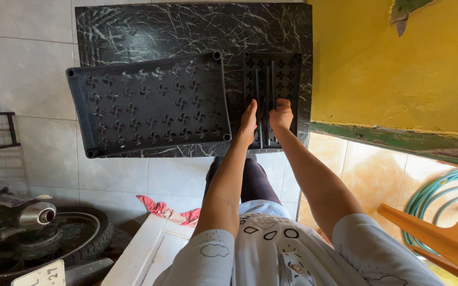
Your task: The person assembles a small table by inserting metal legs into the corners of a perforated black plastic tray. They flip the tray, insert the legs, and secure them by hand.
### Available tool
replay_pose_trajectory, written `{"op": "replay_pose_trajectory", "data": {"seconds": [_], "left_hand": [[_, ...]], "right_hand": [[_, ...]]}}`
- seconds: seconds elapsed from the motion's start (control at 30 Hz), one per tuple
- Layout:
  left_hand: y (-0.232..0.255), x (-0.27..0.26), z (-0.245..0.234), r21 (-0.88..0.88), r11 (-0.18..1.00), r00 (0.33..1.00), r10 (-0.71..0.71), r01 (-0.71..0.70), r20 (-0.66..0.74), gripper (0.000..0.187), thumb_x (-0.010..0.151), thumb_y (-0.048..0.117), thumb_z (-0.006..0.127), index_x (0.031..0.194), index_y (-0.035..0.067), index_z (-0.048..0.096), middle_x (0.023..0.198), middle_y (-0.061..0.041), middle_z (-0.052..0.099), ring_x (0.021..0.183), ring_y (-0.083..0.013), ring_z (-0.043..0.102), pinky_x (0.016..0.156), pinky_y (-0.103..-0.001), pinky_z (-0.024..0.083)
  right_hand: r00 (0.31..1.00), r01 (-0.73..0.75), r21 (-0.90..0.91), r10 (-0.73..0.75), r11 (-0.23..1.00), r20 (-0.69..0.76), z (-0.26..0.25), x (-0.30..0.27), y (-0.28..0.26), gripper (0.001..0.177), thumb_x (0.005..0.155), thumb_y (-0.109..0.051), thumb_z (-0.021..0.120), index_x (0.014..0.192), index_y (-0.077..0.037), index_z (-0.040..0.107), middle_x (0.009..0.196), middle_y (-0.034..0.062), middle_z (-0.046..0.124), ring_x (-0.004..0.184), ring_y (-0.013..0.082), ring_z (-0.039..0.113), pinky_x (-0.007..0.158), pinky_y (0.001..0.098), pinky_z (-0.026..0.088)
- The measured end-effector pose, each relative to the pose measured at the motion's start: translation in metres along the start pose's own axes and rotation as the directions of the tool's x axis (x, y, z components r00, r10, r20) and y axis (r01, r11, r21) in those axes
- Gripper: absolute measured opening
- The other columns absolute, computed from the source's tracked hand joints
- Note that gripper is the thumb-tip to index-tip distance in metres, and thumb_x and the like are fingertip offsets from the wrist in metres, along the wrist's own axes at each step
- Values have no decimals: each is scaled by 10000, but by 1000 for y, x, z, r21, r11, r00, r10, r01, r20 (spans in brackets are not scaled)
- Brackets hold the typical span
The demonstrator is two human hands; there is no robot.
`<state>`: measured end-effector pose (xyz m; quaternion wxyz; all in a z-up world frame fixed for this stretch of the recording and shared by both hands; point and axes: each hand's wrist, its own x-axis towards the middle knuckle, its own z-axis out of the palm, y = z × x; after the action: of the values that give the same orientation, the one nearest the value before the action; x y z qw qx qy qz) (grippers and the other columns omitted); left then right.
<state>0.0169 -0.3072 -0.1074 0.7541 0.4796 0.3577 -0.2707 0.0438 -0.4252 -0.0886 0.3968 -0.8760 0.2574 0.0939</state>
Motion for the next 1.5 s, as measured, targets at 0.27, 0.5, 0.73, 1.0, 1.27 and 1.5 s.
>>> {"op": "replay_pose_trajectory", "data": {"seconds": [0.27, 0.5, 0.73, 1.0, 1.27, 1.5], "left_hand": [[-14, -29, -10, 81, 984, 986, 161, -156, -47, 842, 958, 722, 452, 1602, 193, 333, 1676, -77, 348, 1537, -283, 298, 1219, -489, 261], [-7, -94, -36, 44, 998, 988, 52, -46, -145, 819, 925, 692, 466, 1587, 220, 370, 1610, -70, 412, 1445, -268, 422, 1119, -517, 385], [0, -135, -62, 77, 997, 984, 33, -19, -175, 766, 912, 649, 522, 1536, 216, 422, 1571, -20, 469, 1370, -223, 488, 1090, -500, 411], [2, -136, -82, 207, 976, 993, 78, -59, -83, 657, 961, 588, 565, 1469, 171, 556, 1385, -76, 596, 1271, -227, 542, 1001, -457, 452], [11, -154, -114, 217, 973, 996, 82, -76, -20, 614, 920, 523, 583, 1448, 213, 539, 1448, -11, 548, 1244, -213, 567, 965, -449, 448], [42, -220, -131, 454, 797, 917, 336, -399, 215, 431, 1022, 429, 581, 1299, 111, 668, 1225, -58, 730, 983, -184, 717, 856, -279, 532]], "right_hand": [[985, 173, -17, -173, 985, -24, -44, -37, -31, 446, 775, -51, 712, 1215, -64, 643, 1153, 152, 712, 1105, 311, 667, 935, 387, 526], [982, 158, 41, -161, 987, 98, -74, -60, -45, 348, 809, -16, 663, 1154, -53, 697, 1127, 137, 751, 1065, 260, 716, 900, 352, 561], [965, 61, 112, -87, 992, 248, -83, -89, -51, 389, 794, 1, 707, 1179, -56, 713, 1112, 112, 768, 1027, 222, 735, 861, 319, 571], [954, 24, 134, -63, 991, 293, -67, -112, -62, 400, 818, -1, 701, 1214, -51, 706, 1151, 102, 758, 1027, 197, 713, 848, 321, 559], [952, -80, 209, 12, 975, 307, -46, -121, -87, 309, 995, -127, 527, 1165, -58, 776, 904, 97, 717, 756, 178, 625, 636, 313, 488], [957, 156, 518, -259, 841, 132, -58, -145, -163, 306, 1044, -299, 607, 1158, -34, 709, 932, 15, 721, 825, 87, 652, 704, 231, 511]]}}
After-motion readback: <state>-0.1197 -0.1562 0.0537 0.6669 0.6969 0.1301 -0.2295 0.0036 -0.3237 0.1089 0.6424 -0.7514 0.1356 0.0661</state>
